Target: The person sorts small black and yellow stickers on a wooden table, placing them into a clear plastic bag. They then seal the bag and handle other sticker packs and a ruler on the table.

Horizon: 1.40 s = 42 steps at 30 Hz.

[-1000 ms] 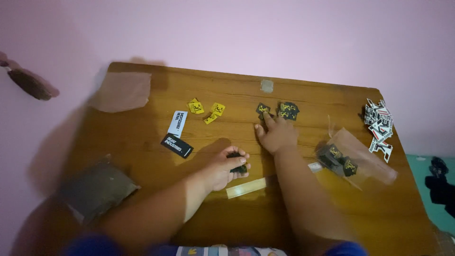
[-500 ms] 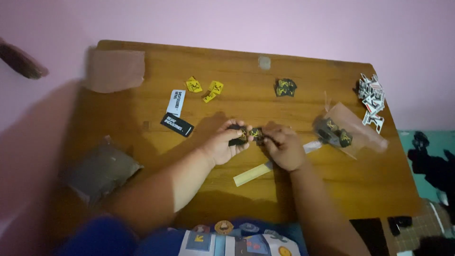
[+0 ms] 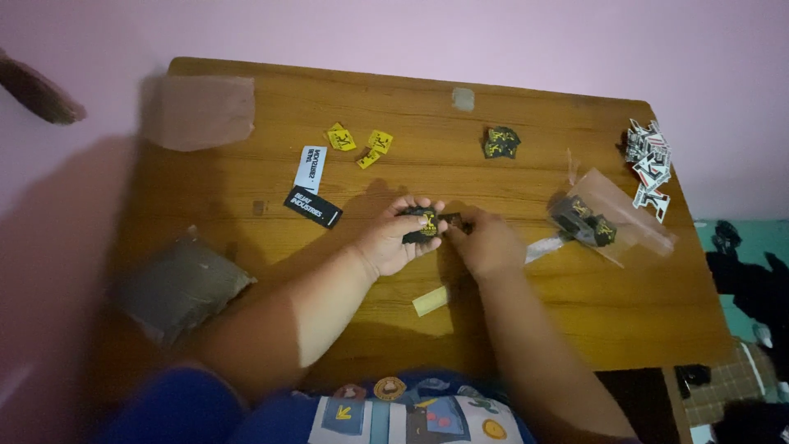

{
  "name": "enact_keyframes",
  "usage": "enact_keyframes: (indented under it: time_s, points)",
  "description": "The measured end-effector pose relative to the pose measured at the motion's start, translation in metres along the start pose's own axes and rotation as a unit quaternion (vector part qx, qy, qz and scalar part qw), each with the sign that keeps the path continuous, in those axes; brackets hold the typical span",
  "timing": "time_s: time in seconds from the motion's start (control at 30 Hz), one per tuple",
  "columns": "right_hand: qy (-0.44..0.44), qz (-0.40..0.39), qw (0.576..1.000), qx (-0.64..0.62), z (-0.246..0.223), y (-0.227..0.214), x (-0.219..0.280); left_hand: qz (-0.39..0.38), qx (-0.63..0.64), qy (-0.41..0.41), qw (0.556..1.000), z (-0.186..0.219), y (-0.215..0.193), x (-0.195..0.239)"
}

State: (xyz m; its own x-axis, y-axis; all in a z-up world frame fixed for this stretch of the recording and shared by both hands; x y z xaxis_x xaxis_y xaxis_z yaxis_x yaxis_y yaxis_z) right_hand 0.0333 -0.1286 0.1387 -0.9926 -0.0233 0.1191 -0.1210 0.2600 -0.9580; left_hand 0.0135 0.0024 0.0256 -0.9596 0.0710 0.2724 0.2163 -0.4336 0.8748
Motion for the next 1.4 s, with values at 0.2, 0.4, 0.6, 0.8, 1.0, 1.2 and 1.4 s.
enact_keyframes:
  time_s: [0.2, 0.4, 0.6, 0.8, 1.0, 1.2, 1.4]
  points:
    - [-0.046, 0.005, 0.996, -0.075, 0.029, 0.035, -0.020, 0.067, -0.034, 0.017, 0.997, 0.004, -0.006, -0.006]
    - [-0.022, 0.041, 0.969, -0.241, 0.045, 0.040, -0.023, 0.109, -0.039, 0.026, 0.993, 0.006, -0.005, -0.009]
    - [-0.067, 0.000, 0.859, -0.508, 0.058, 0.032, -0.024, 0.110, -0.057, 0.008, 0.992, 0.005, 0.002, -0.003]
    - [-0.107, -0.066, 0.831, -0.542, 0.045, 0.024, -0.010, 0.077, -0.114, -0.037, 0.990, -0.005, 0.003, 0.003]
    - [-0.101, -0.079, 0.880, -0.457, 0.030, 0.010, -0.003, 0.029, -0.103, -0.050, 0.993, -0.005, 0.004, 0.009]
    - [-0.226, -0.059, 0.861, -0.453, 0.024, 0.021, -0.005, 0.017, -0.078, -0.059, 0.995, 0.006, 0.022, 0.025]
    - [-0.289, -0.030, 0.877, -0.381, 0.011, 0.006, 0.002, 0.039, -0.085, -0.079, 0.993, 0.000, 0.010, 0.014]
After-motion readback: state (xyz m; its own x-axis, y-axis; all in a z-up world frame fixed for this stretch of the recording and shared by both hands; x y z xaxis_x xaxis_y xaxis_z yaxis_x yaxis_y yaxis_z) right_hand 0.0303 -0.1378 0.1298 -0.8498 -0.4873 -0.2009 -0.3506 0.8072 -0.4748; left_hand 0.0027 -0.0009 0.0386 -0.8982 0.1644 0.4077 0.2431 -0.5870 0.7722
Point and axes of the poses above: each hand's wrist, its own x-axis away from the middle knuckle, its own y-axis out of the palm, z = x × y, the point moved 1 cm from there along -x, towards the middle knuckle, and after that the axes turned 12 degrees about z, right-handed, at the moved point
